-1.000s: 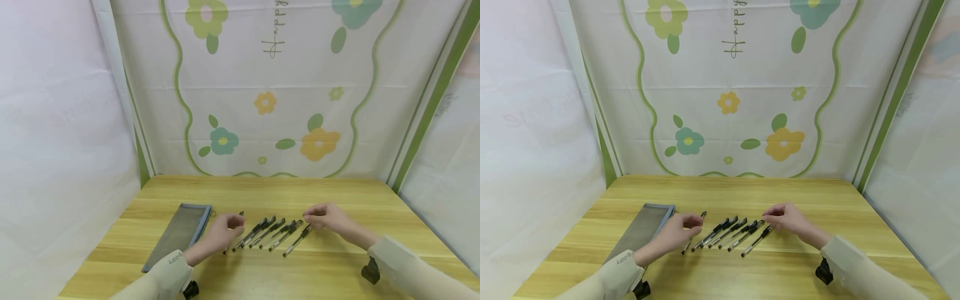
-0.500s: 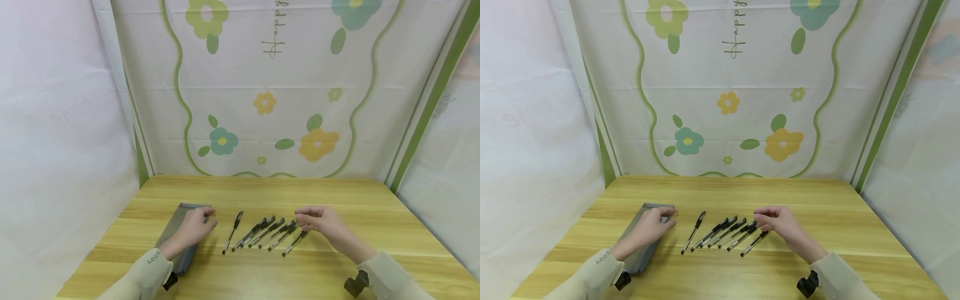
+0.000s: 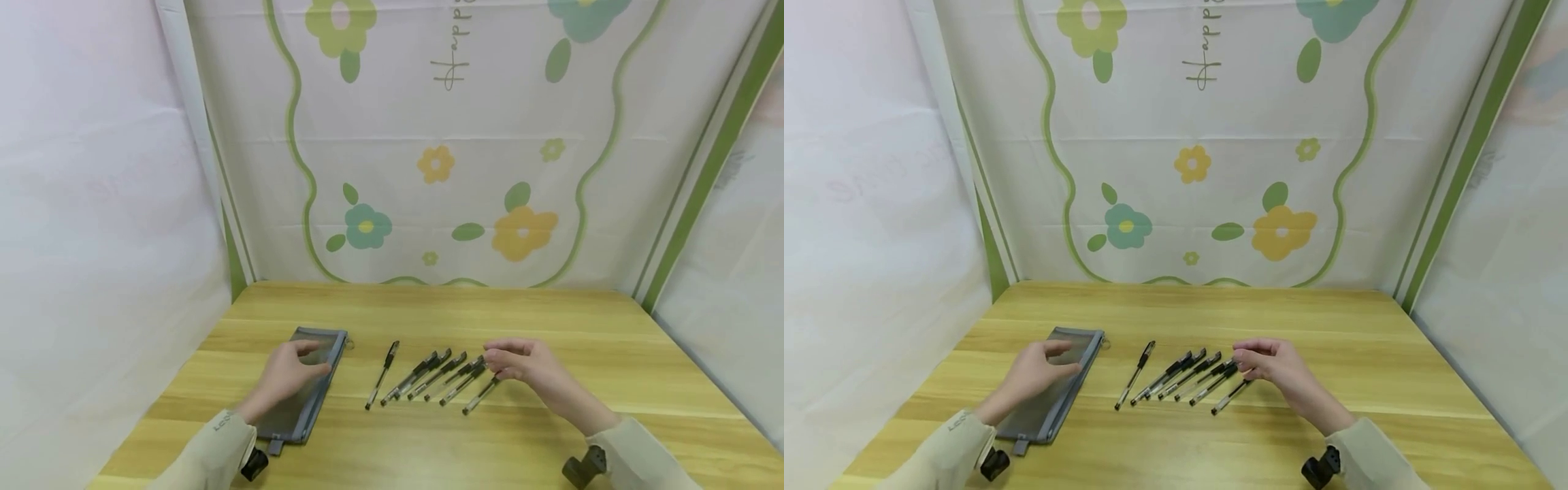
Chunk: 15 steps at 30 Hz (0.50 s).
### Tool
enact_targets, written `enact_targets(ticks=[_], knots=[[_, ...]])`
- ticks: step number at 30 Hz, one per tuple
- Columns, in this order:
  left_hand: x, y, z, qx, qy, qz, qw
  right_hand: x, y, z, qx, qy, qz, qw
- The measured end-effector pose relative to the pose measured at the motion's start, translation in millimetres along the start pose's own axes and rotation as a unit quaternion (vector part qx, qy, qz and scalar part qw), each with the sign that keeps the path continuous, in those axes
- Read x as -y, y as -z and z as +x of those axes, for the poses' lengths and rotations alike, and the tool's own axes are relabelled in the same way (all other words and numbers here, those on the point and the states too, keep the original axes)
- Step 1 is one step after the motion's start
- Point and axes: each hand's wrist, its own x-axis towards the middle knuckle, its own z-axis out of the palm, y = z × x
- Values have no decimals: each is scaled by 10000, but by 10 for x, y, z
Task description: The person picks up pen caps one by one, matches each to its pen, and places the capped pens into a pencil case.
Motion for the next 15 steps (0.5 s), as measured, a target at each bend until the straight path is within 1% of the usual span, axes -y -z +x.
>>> enact_targets(ticks=[4, 9, 12, 15], knots=[[25, 5, -6, -10, 283, 33, 9996, -6, 23, -8, -34, -56, 170, 9998], [48, -36, -21, 158, 546, 446, 9974, -32, 24, -15, -54, -71, 268, 9996], [74, -61, -39, 202, 624, 520, 9965, -57, 19, -12, -51, -80, 329, 9994], [96, -75, -51, 128, 605, 486, 9969, -83, 21, -10, -43, -114, 400, 9991]])
